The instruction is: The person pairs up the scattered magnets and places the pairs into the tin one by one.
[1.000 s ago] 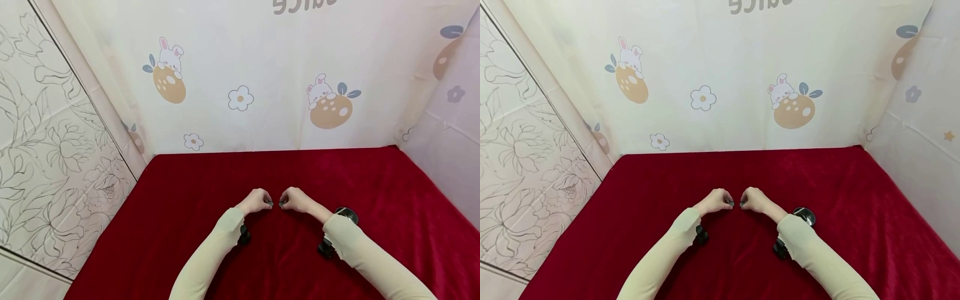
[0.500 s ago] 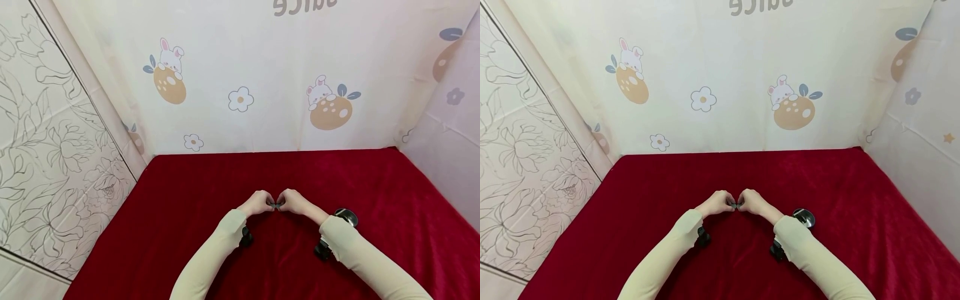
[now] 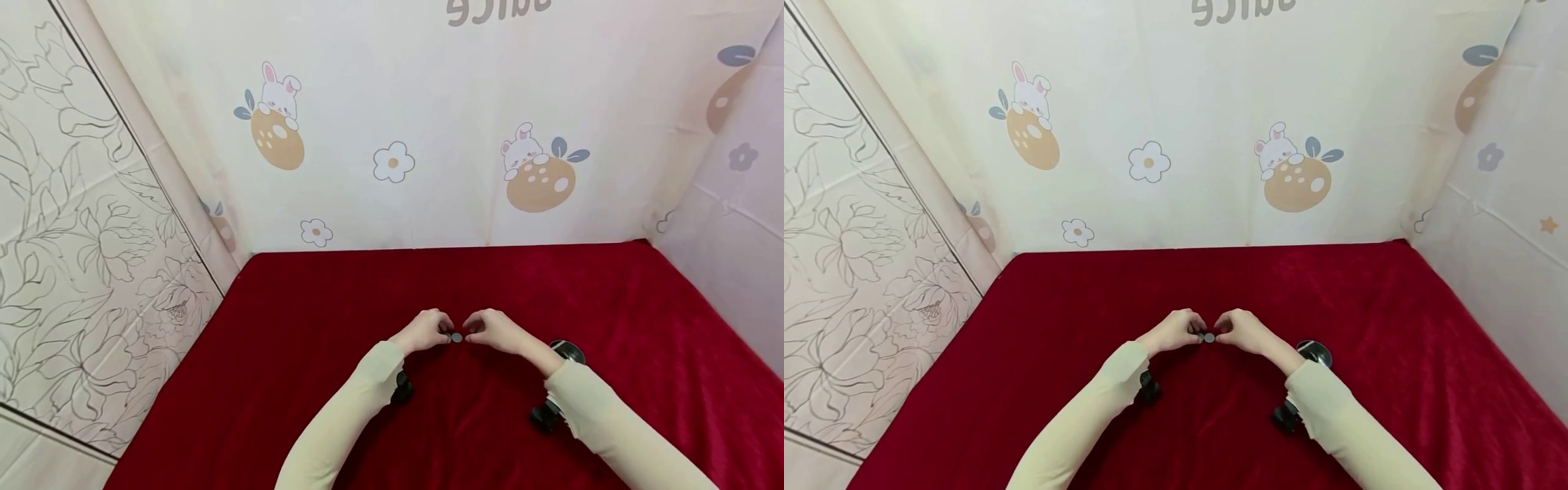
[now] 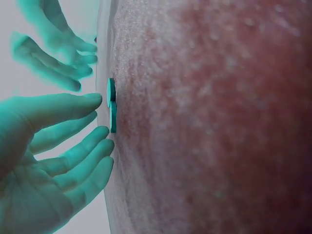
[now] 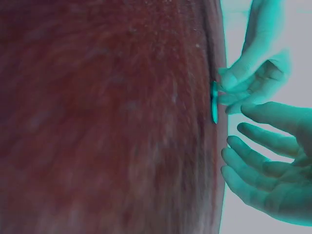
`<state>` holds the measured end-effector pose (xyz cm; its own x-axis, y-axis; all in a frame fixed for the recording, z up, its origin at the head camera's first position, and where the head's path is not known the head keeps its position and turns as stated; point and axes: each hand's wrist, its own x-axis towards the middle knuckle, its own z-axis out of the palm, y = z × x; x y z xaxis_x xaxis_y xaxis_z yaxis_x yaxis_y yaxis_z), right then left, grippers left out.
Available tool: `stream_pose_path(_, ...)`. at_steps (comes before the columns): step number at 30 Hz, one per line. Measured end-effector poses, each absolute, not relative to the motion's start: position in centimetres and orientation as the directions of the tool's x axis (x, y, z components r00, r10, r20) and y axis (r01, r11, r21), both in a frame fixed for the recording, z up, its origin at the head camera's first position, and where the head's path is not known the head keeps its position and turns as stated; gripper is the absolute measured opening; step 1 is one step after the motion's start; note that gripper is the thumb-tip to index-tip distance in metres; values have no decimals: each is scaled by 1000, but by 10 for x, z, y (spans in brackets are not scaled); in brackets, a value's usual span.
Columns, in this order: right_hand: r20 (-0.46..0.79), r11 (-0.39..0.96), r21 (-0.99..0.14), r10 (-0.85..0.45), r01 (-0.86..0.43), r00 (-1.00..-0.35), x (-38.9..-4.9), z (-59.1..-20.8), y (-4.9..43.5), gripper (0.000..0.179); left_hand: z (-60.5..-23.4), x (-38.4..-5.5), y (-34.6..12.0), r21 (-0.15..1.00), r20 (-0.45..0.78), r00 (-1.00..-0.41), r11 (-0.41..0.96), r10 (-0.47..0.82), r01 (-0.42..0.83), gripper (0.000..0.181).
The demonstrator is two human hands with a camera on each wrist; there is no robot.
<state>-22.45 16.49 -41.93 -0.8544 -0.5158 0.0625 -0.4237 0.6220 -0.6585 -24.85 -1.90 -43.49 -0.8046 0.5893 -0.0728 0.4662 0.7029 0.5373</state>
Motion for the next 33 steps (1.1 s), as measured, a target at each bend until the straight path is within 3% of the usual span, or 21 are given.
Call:
stream_pose_path(10,167,654,-608,-449,-450,-878,-190,-408,202,22,-436,-250,-12,437,-77,-750,698,657,567,28)
stream_pose_path(33,310,719,-549,-298,-426,-903,-155,-402,262,18,-437,-248,-5,382,-59,-754,712,655,589,17)
